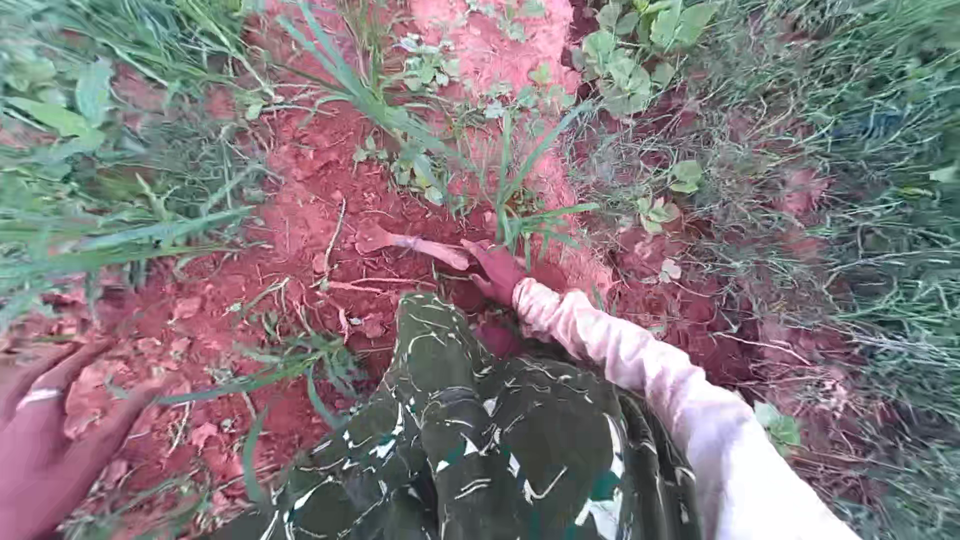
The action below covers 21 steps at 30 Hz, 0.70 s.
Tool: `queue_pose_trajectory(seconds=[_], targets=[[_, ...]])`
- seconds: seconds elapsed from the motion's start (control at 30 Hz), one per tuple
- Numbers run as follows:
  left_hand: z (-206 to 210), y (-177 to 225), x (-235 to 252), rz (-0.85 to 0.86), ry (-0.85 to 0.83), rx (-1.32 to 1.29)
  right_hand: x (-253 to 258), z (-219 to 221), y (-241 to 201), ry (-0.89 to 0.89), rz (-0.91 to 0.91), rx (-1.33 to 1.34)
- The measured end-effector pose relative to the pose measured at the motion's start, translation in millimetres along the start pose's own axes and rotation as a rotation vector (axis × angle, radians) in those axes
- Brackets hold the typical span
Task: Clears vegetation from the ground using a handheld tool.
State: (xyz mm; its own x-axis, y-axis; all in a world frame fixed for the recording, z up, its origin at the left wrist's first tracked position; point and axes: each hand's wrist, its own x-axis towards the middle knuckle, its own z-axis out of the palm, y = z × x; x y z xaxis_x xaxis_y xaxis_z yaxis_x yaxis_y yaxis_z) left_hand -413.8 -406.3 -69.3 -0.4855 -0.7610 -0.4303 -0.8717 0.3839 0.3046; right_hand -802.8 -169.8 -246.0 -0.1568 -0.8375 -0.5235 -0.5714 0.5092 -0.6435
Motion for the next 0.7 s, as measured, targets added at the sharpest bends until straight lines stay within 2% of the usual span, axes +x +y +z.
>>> queue_pose_trajectory(seconds=[0.07,0.13,0.2,0.27,0.33,0.43,0.53,0.63,0.7], targets=[[24,42,65,0.095,-0.11,-0.08,18,8,-7,0.014,0.009,0.086],[53,96,119,0.11,-0.237,-0.15,30,12,-13,-0.015,0.026,0.202],[86,145,159,0.113,-0.284,-0.12,27,5,-19,-0.101,0.027,0.28],[121,175,181,0.128,-0.274,-0.065,8,1,-19,-0.08,-0.005,0.433],[156,196,179,0.106,-0.296,-0.18,-22,2,-12,0.015,-0.007,0.577],[195,208,157,0.022,-0.237,-0.478,-58,-16,-5,0.001,-0.02,0.468],[203,205,146,-0.023,-0.08,-0.502,-76,-25,1,-0.026,-0.113,0.362],[182,202,149,-0.078,-0.131,-0.428,-85,-15,5,0.217,-0.268,0.389],[170,191,151,-0.054,-0.264,-0.657,-81,-9,8,0.365,-0.366,0.411]])
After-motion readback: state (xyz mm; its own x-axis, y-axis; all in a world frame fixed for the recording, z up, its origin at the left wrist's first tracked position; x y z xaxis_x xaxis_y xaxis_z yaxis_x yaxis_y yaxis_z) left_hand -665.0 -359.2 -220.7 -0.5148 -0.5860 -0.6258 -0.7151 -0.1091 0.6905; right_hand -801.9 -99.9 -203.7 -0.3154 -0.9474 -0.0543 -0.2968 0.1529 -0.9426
